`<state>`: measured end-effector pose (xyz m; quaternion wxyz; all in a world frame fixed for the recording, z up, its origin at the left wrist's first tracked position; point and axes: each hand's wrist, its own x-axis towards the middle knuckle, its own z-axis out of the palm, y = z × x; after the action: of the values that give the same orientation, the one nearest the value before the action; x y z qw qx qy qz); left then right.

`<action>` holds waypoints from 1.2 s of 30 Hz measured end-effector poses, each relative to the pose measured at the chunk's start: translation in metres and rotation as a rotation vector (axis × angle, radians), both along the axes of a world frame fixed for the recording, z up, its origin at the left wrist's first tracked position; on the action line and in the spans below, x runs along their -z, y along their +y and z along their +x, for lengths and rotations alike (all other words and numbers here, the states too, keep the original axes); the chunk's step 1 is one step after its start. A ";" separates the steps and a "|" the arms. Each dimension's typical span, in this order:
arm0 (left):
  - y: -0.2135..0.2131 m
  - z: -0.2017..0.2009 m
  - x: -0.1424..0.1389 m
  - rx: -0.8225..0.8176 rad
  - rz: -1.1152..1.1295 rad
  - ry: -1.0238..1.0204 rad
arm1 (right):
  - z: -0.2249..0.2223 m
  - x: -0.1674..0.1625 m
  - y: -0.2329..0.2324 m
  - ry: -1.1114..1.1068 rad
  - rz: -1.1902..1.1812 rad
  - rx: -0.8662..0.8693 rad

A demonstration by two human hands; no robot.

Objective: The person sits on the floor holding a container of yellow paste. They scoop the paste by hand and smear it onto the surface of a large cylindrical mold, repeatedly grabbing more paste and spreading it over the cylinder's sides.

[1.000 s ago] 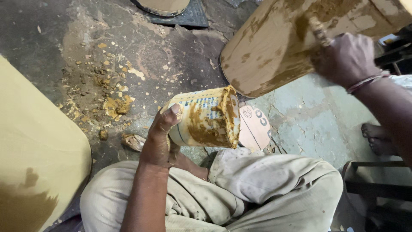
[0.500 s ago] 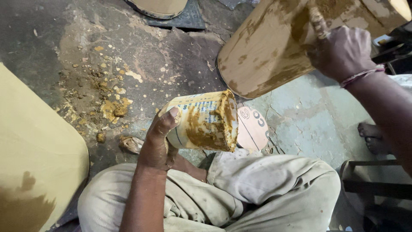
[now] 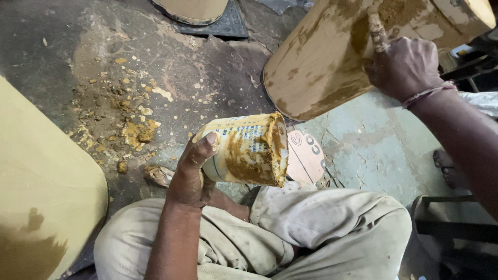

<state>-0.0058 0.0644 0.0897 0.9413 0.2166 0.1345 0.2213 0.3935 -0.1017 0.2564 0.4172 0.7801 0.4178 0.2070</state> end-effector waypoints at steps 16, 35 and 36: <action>-0.001 0.000 0.008 -0.005 -0.062 0.032 | -0.022 -0.004 -0.004 0.108 0.013 0.016; -0.001 -0.002 -0.004 0.044 -0.033 -0.027 | -0.012 0.003 -0.037 0.079 -0.040 -0.046; -0.001 -0.001 -0.004 0.047 -0.027 -0.038 | -0.013 0.003 -0.038 0.092 -0.021 -0.127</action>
<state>-0.0071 0.0635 0.0937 0.9515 0.2026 0.1143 0.2013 0.3809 -0.1397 0.2538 0.3917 0.7564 0.4872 0.1926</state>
